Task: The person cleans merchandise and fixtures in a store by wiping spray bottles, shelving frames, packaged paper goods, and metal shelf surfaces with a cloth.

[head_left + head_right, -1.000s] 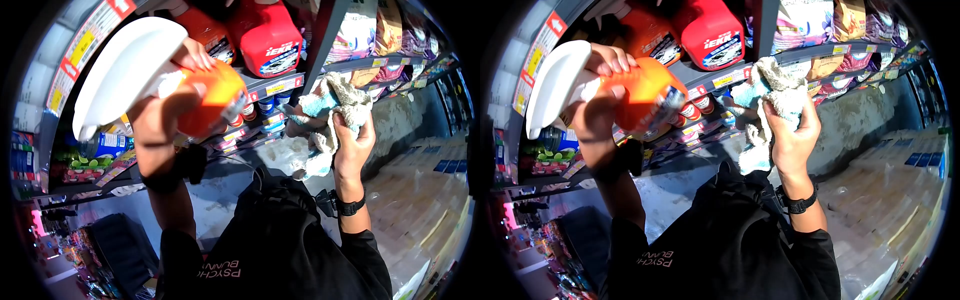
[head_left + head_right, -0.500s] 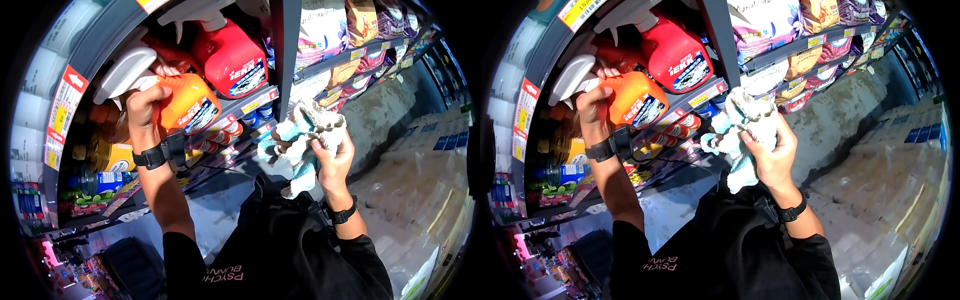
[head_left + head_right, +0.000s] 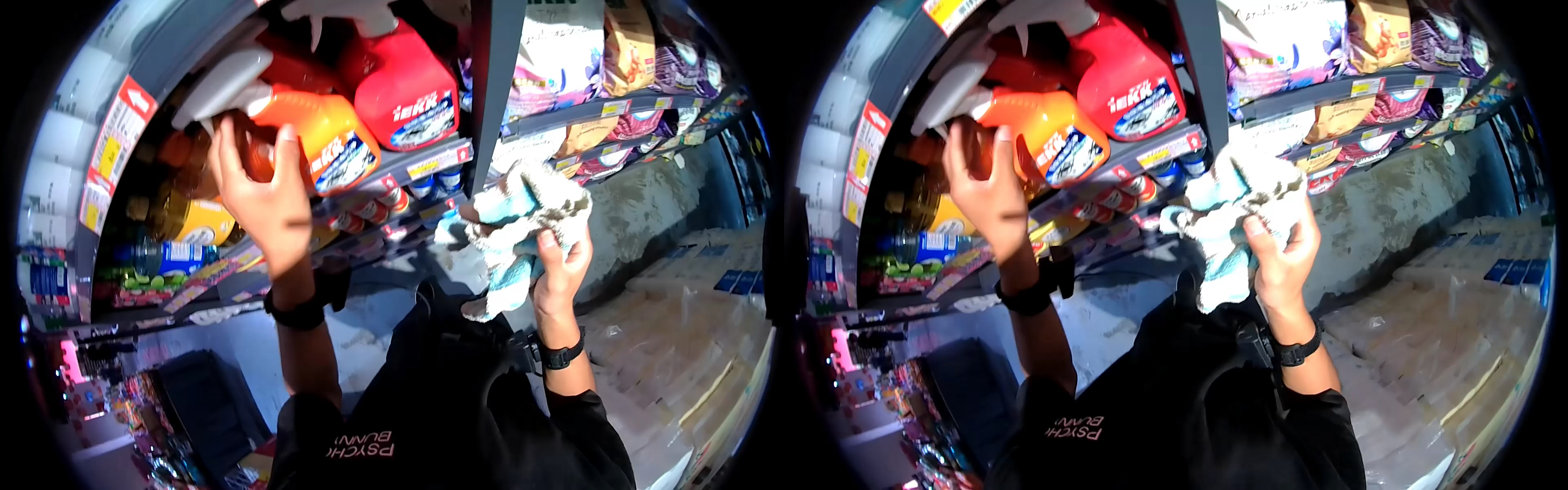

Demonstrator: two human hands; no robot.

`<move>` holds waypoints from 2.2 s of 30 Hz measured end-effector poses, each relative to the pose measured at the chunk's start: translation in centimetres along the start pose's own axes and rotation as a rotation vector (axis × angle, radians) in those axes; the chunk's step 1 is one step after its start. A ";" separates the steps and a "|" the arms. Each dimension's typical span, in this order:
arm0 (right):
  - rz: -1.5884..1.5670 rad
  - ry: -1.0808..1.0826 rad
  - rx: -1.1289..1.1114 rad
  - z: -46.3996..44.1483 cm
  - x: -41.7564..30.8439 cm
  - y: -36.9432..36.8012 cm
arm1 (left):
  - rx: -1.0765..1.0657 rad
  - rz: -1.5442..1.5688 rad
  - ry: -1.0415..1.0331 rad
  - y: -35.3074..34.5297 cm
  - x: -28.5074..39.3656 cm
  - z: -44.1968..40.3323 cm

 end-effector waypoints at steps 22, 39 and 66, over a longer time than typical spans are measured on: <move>-0.007 0.085 0.098 1.7 -4.7 9.0 | -0.064 0.993 0.521 -14.1 7.1 -2.8; 0.156 0.423 -0.837 -1.3 -8.7 -6.5 | -0.512 1.299 -0.002 -2.0 17.8 7.6; -0.749 -0.795 -0.507 4.0 4.0 -0.6 | -0.949 1.914 -0.185 -0.2 18.2 6.9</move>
Point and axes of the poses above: each hand's wrist, its own z-axis away from the middle knuckle, its own y-axis out of the back of the hand, x = y × z, the point moved 10 cm from there along -z, towards the middle knuckle, and after that the axes turned 6 degrees about -z, right-handed, at the moved point
